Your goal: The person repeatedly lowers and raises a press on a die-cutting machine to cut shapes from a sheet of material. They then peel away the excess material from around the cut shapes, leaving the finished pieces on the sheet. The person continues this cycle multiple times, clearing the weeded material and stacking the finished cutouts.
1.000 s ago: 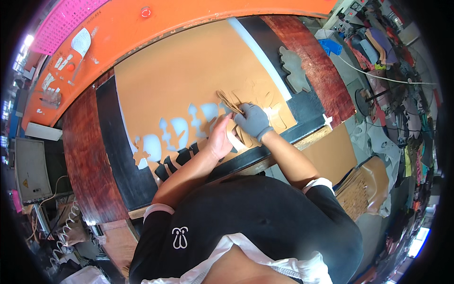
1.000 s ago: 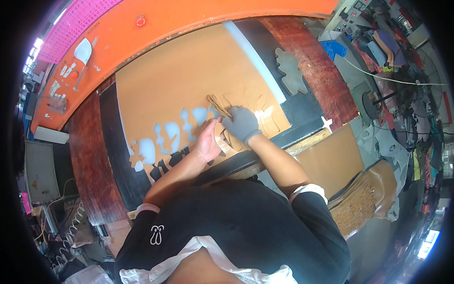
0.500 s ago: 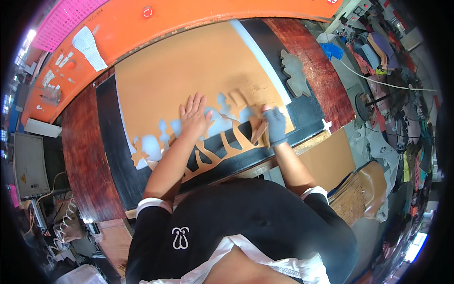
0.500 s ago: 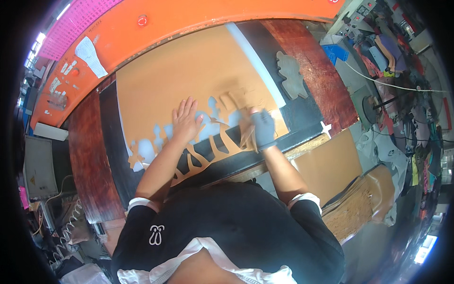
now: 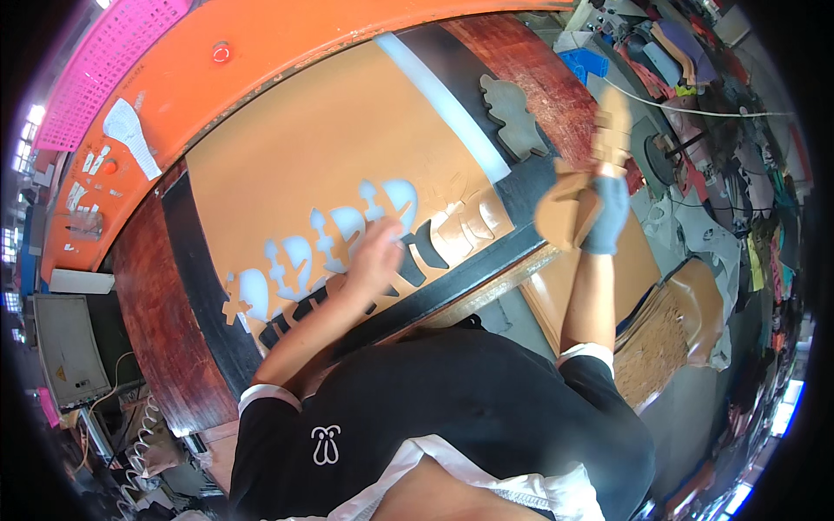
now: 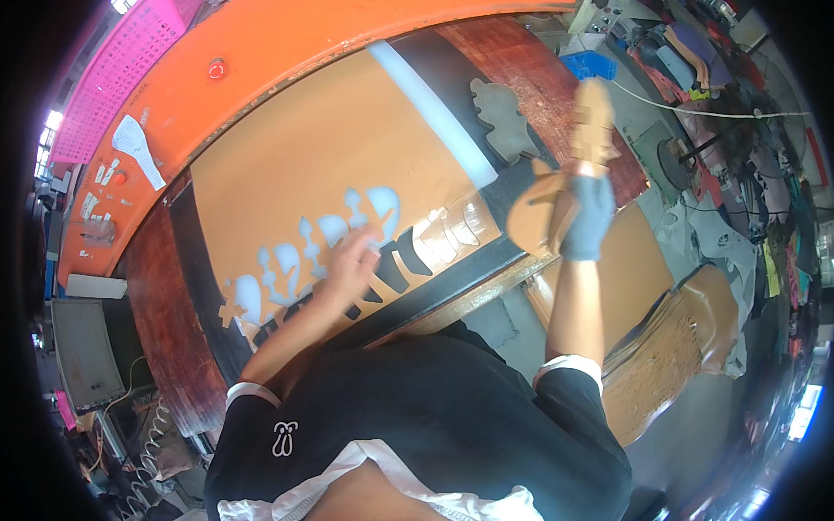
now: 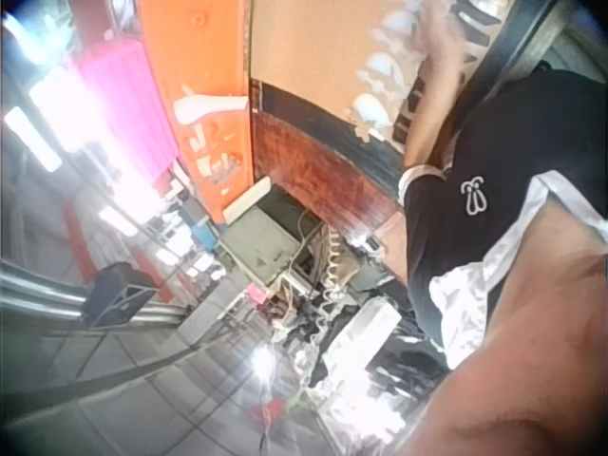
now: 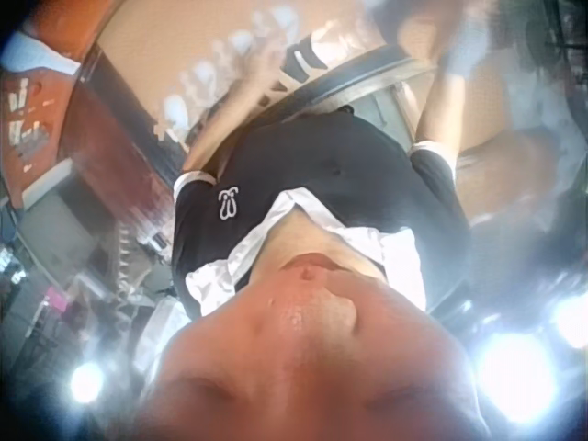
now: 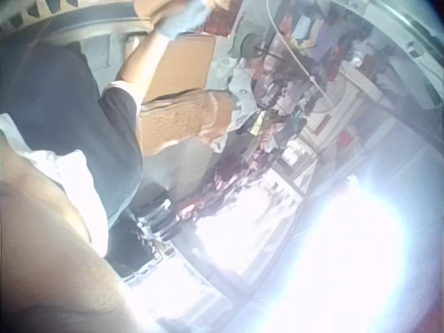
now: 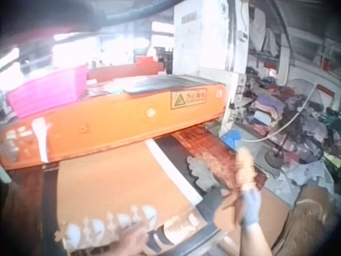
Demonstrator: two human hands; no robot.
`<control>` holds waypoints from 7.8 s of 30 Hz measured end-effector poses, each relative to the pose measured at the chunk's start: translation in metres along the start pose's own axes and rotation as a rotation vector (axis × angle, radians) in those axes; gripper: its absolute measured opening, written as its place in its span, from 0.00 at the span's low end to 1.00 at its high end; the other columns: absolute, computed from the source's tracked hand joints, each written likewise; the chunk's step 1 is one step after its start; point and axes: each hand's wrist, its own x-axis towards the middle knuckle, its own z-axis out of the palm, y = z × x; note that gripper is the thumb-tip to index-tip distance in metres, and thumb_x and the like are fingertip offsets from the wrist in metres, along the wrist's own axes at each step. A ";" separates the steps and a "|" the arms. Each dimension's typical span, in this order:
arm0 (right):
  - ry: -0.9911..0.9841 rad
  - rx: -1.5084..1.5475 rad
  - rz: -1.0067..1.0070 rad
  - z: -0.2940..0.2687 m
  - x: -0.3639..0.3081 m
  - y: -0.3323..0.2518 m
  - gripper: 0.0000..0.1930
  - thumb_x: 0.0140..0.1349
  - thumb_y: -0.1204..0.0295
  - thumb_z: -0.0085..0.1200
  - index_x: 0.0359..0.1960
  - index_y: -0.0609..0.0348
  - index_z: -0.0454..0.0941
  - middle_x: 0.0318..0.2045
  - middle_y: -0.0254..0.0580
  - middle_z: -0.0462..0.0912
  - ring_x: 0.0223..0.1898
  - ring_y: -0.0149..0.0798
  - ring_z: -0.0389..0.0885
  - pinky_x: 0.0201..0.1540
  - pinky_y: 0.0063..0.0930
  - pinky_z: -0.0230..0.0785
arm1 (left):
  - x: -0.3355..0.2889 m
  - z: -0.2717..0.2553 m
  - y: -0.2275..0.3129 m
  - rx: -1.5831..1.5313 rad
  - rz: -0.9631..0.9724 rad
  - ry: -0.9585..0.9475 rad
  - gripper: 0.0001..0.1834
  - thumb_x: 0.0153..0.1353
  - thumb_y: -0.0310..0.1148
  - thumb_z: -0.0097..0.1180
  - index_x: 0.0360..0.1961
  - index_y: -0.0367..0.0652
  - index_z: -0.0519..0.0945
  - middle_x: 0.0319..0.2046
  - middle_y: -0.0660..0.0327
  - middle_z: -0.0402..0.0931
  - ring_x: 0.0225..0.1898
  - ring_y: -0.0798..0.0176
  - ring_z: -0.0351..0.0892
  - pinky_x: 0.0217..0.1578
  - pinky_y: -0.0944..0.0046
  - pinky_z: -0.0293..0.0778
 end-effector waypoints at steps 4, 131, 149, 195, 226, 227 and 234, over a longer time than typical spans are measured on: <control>-0.334 -0.419 0.223 0.031 -0.003 0.053 0.14 0.62 0.64 0.53 0.40 0.64 0.78 0.28 0.30 0.76 0.30 0.23 0.69 0.33 0.19 0.63 | -0.008 0.049 0.033 -0.613 -0.684 -0.128 0.28 0.62 0.35 0.51 0.61 0.39 0.61 0.56 0.51 0.64 0.55 0.54 0.66 0.54 0.59 0.63; -1.006 -0.235 0.717 0.116 -0.105 0.013 0.23 0.62 0.62 0.53 0.54 0.65 0.70 0.44 0.37 0.76 0.48 0.30 0.72 0.50 0.23 0.64 | -0.048 -0.043 0.028 -1.690 -0.246 -0.156 0.38 0.59 0.47 0.50 0.65 0.38 0.56 0.62 0.52 0.60 0.60 0.53 0.64 0.60 0.52 0.61; -0.904 0.107 0.698 0.185 -0.203 0.025 0.12 0.62 0.72 0.54 0.46 0.63 0.75 0.38 0.35 0.80 0.39 0.29 0.77 0.42 0.24 0.71 | -0.110 -0.073 0.018 -0.943 -0.432 0.334 0.14 0.63 0.34 0.53 0.46 0.37 0.73 0.38 0.65 0.75 0.40 0.73 0.73 0.44 0.69 0.70; -0.862 0.282 0.891 0.207 -0.223 0.033 0.17 0.62 0.71 0.49 0.51 0.63 0.67 0.41 0.39 0.75 0.44 0.30 0.72 0.50 0.27 0.66 | -0.147 -0.096 0.010 -1.547 -0.073 0.269 0.22 0.68 0.43 0.41 0.55 0.40 0.69 0.55 0.53 0.69 0.56 0.55 0.69 0.57 0.52 0.64; -1.027 0.193 0.808 0.216 -0.220 0.008 0.12 0.63 0.71 0.50 0.46 0.63 0.75 0.41 0.35 0.79 0.43 0.27 0.75 0.47 0.23 0.68 | -0.145 -0.115 0.011 -1.181 -0.253 0.257 0.14 0.66 0.31 0.48 0.50 0.37 0.74 0.47 0.63 0.74 0.47 0.70 0.71 0.50 0.68 0.68; -0.980 0.128 0.799 0.215 -0.221 0.009 0.12 0.63 0.71 0.50 0.45 0.63 0.75 0.40 0.35 0.79 0.42 0.27 0.75 0.46 0.23 0.68 | -0.145 -0.115 0.011 -1.172 -0.259 0.261 0.14 0.66 0.31 0.48 0.50 0.37 0.74 0.47 0.63 0.74 0.47 0.71 0.71 0.49 0.69 0.68; -0.868 0.066 0.690 0.217 -0.226 0.023 0.10 0.61 0.67 0.54 0.39 0.60 0.77 0.29 0.29 0.77 0.29 0.23 0.72 0.32 0.19 0.66 | -0.144 -0.120 0.017 -0.921 -0.198 0.184 0.15 0.64 0.27 0.47 0.51 0.35 0.73 0.48 0.59 0.74 0.50 0.67 0.72 0.52 0.64 0.69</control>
